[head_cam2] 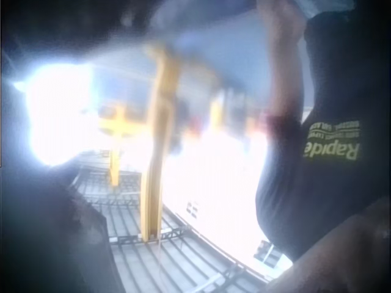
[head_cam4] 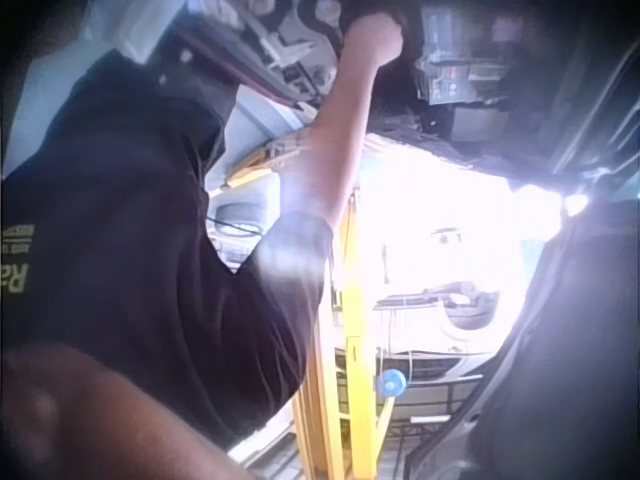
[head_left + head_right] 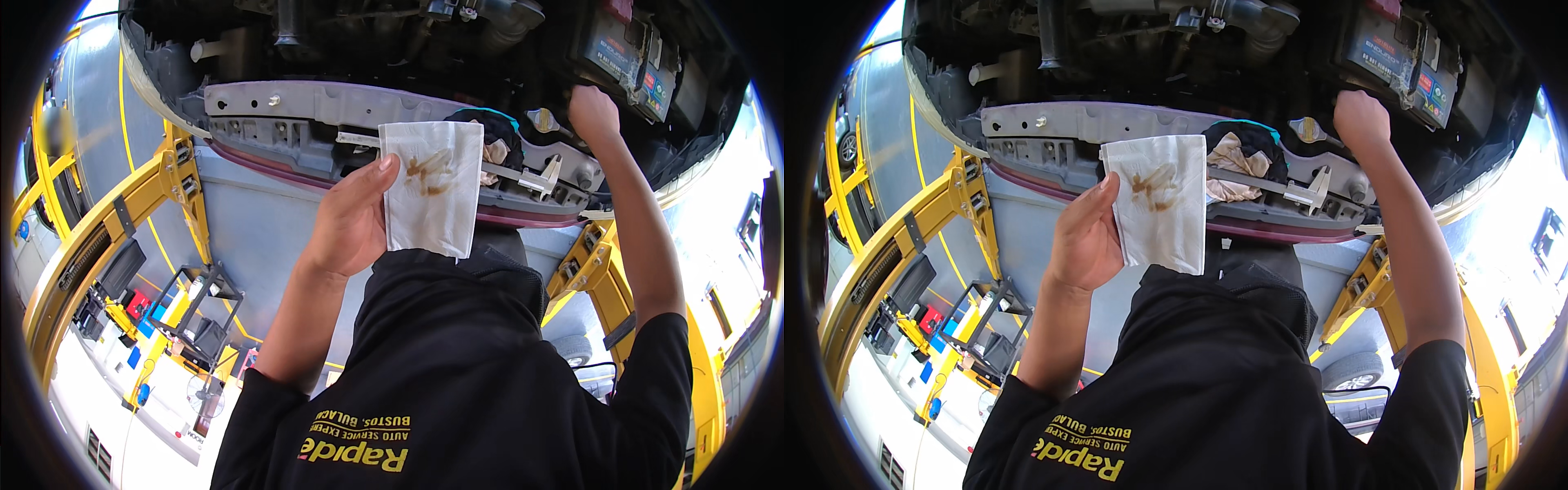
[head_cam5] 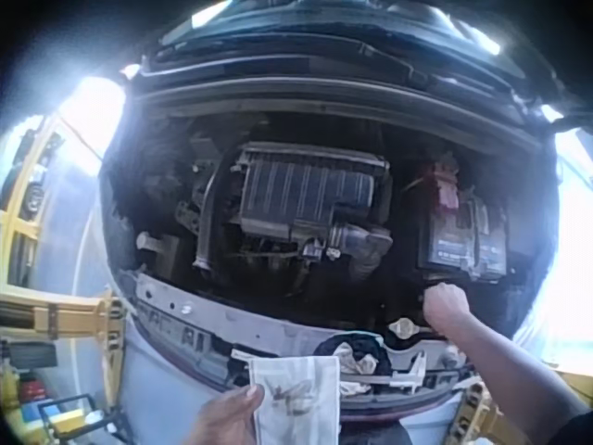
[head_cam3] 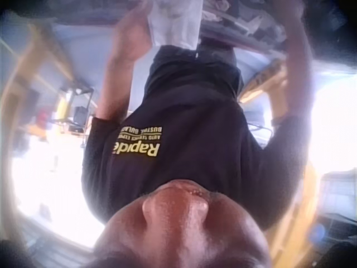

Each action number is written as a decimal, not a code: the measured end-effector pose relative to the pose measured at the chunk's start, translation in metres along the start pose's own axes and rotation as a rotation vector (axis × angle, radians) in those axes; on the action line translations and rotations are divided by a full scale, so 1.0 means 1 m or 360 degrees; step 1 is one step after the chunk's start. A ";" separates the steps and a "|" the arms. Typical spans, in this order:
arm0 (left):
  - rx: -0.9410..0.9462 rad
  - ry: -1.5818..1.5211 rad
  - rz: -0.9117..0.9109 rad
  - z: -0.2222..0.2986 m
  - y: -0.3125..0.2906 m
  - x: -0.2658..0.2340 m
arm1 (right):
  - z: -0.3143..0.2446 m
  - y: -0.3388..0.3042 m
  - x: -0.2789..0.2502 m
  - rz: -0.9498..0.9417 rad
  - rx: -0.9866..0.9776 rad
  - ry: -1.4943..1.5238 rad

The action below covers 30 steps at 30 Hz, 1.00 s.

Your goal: The person uses a battery tester to check the car battery, then retrieves a tissue and checks the engine oil level using the dipstick, wiping and inspecting the oil residue on the tissue.

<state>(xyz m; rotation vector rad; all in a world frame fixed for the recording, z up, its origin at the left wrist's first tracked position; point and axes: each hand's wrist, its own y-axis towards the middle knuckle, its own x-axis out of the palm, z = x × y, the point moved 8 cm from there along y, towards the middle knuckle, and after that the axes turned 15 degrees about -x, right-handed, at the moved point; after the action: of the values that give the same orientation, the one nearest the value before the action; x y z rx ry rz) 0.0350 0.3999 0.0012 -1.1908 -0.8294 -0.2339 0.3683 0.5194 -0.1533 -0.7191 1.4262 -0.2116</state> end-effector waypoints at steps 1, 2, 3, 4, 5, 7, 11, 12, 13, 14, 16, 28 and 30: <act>0.0001 -0.0005 -0.0012 0.000 0.000 0.001 | 0.001 0.005 0.012 0.0014 -0.0024 -0.0007; 0.0003 -0.0011 -0.0024 0.001 0.000 0.001 | 0.001 0.011 0.027 0.0028 -0.0046 -0.0015; 0.0010 -0.0019 -0.0034 0.000 0.000 0.001 | -0.003 0.017 0.032 0.0044 -0.0076 -0.0025; 0.0000 -0.0045 -0.0045 -0.001 0.000 0.001 | -0.003 0.023 0.041 -0.0024 -0.0030 0.0049; -0.0005 -0.0070 -0.0051 -0.002 0.000 -0.001 | -0.003 0.033 0.049 -0.0077 -0.0053 0.0020; -0.0038 -0.0094 -0.0024 0.002 0.002 -0.002 | 0.002 0.055 0.076 -0.0199 -0.0087 -0.0016; -0.0003 -0.0134 -0.0030 0.002 -0.002 -0.007 | 0.011 0.082 0.112 -0.0186 -0.0070 0.0314; 0.0001 -0.0143 -0.0069 0.002 -0.001 -0.007 | 0.016 0.086 0.122 -0.0191 -0.0057 0.0371; 0.0002 -0.0149 -0.0065 0.002 -0.001 -0.009 | 0.021 0.088 0.132 -0.0195 -0.0043 0.0428; 0.0011 -0.0164 -0.0063 0.002 0.000 -0.010 | 0.023 0.090 0.134 -0.0202 -0.0035 0.0476; 0.0003 -0.0219 -0.0066 0.000 0.001 -0.014 | 0.026 0.089 0.136 -0.0180 -0.0069 0.0503; -0.0025 -0.0364 -0.0126 -0.002 0.006 -0.021 | 0.047 0.096 0.160 -0.0129 0.0080 0.0547; -0.0025 -0.0407 -0.0144 -0.001 0.006 -0.018 | 0.043 0.099 0.159 -0.0166 0.0087 0.0487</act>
<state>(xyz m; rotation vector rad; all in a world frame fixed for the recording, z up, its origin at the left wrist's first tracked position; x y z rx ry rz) 0.0262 0.3967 -0.0153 -1.2147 -1.1082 -0.1635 0.4078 0.5237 -0.3415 -0.7392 1.6673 -0.4556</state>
